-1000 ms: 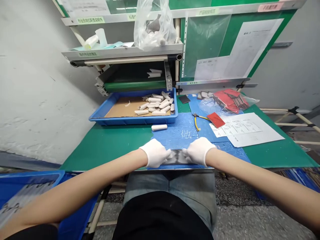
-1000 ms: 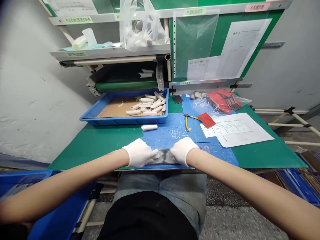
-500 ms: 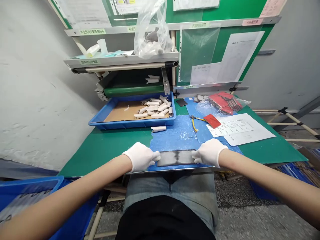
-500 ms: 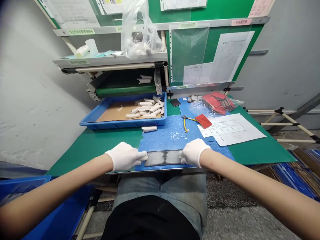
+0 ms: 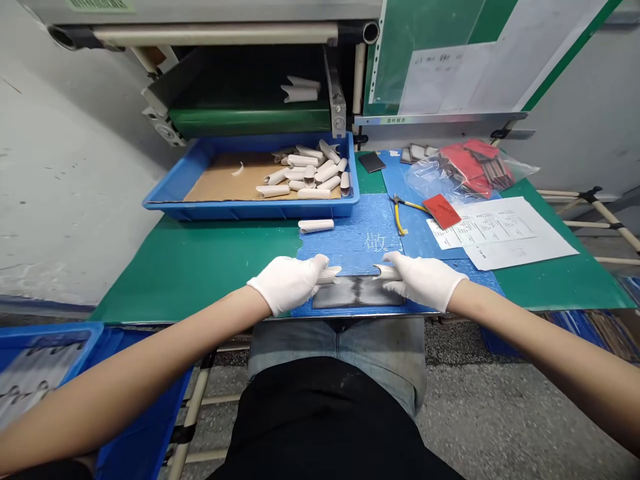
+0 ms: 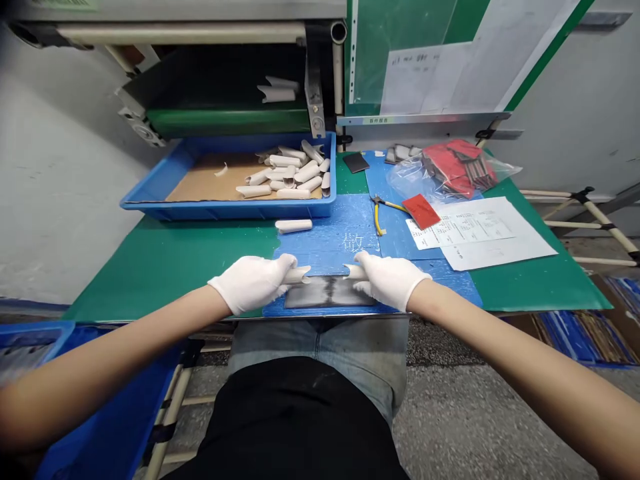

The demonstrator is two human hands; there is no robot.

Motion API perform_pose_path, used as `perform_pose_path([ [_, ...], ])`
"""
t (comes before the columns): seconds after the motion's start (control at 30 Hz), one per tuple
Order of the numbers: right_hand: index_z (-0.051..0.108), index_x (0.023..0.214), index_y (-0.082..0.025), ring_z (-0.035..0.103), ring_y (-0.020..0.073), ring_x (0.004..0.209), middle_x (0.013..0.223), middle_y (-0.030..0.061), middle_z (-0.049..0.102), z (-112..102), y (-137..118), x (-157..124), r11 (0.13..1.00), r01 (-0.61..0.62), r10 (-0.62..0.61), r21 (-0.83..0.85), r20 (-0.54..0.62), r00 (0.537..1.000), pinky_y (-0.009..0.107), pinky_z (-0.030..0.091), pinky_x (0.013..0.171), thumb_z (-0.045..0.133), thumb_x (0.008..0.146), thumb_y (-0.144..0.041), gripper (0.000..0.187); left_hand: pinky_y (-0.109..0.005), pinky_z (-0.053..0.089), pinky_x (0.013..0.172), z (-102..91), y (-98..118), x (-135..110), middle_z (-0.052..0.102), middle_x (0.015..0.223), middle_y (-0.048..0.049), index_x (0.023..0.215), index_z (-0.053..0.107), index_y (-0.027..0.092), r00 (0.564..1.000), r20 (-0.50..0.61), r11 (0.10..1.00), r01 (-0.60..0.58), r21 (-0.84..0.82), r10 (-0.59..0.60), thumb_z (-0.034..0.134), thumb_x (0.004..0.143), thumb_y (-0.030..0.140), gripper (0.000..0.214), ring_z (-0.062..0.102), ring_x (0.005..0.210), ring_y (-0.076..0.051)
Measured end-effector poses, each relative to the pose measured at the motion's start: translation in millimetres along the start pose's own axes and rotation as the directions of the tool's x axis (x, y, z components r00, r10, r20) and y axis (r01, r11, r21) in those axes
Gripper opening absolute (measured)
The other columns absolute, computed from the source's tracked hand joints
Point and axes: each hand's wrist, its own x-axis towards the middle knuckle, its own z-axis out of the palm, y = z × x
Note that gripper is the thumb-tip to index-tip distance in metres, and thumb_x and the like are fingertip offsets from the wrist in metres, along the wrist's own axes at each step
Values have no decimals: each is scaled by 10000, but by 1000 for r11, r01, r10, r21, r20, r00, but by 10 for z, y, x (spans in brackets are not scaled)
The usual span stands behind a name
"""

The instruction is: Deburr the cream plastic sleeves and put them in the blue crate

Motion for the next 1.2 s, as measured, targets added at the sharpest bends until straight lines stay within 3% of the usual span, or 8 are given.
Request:
perform_pose_path([
  [0.07,601,1358,-232,762,337,985,1178,153,751,23,-57,15,995,79,-80,-61,-24,996,373,466,781,435,1088,-660,532,-384,548,726,52,52,58,770,1048,-144,1368,568,176,998,-15,998,-63,-21,63,432,1105,569,492,784,884,-342],
  [0.17,675,1137,-186,747,332,923,1082,172,722,74,-172,-12,972,115,-125,-206,-34,992,363,421,720,326,1129,-597,540,-342,507,679,171,131,100,745,1061,-144,1219,638,188,991,-21,992,-130,0,130,278,1142,559,523,771,869,-303],
  [0.33,669,1181,-166,745,299,851,1045,159,728,100,-298,-67,971,109,-108,-214,13,994,349,359,641,367,1137,-441,411,-303,410,579,306,192,106,736,1005,-133,1202,647,195,990,-27,990,-141,0,141,224,1148,542,551,754,775,-275],
  [0.53,408,1662,-271,770,318,866,1126,152,806,-124,-273,100,967,169,-153,-193,92,984,355,392,672,312,1146,-516,579,-363,451,668,20,91,239,772,948,-149,1337,647,234,983,51,985,-174,0,174,342,1117,577,509,744,766,-314],
  [0.63,564,1556,-290,770,348,864,1025,148,826,-270,-256,124,964,157,-116,-216,192,975,394,427,707,351,1127,-547,544,-368,440,683,-192,27,281,769,847,-126,1199,684,254,962,183,976,-213,47,201,382,1110,528,418,728,720,-305],
  [0.73,649,1482,-293,774,364,884,980,164,823,-381,-306,112,960,190,-148,-208,200,968,428,449,747,395,1116,-424,464,-369,424,687,-295,33,315,761,817,-121,1122,681,253,959,163,971,-239,27,232,457,1088,498,333,712,698,-295],
  [0.83,707,1407,-262,772,369,904,955,180,815,-426,-363,106,955,207,-159,-215,218,963,436,457,772,476,1082,-382,417,-358,412,695,-285,74,342,728,744,-95,1062,683,257,961,136,970,-238,-38,241,535,1052,486,273,682,652,-268],
  [1.2,722,1347,-304,767,320,855,988,143,823,-254,-345,-73,938,230,-201,-258,135,970,380,446,721,418,1105,-533,451,-361,445,709,-217,200,99,777,879,-124,1181,696,272,967,150,975,-216,59,205,430,1097,537,385,717,736,-295],
])
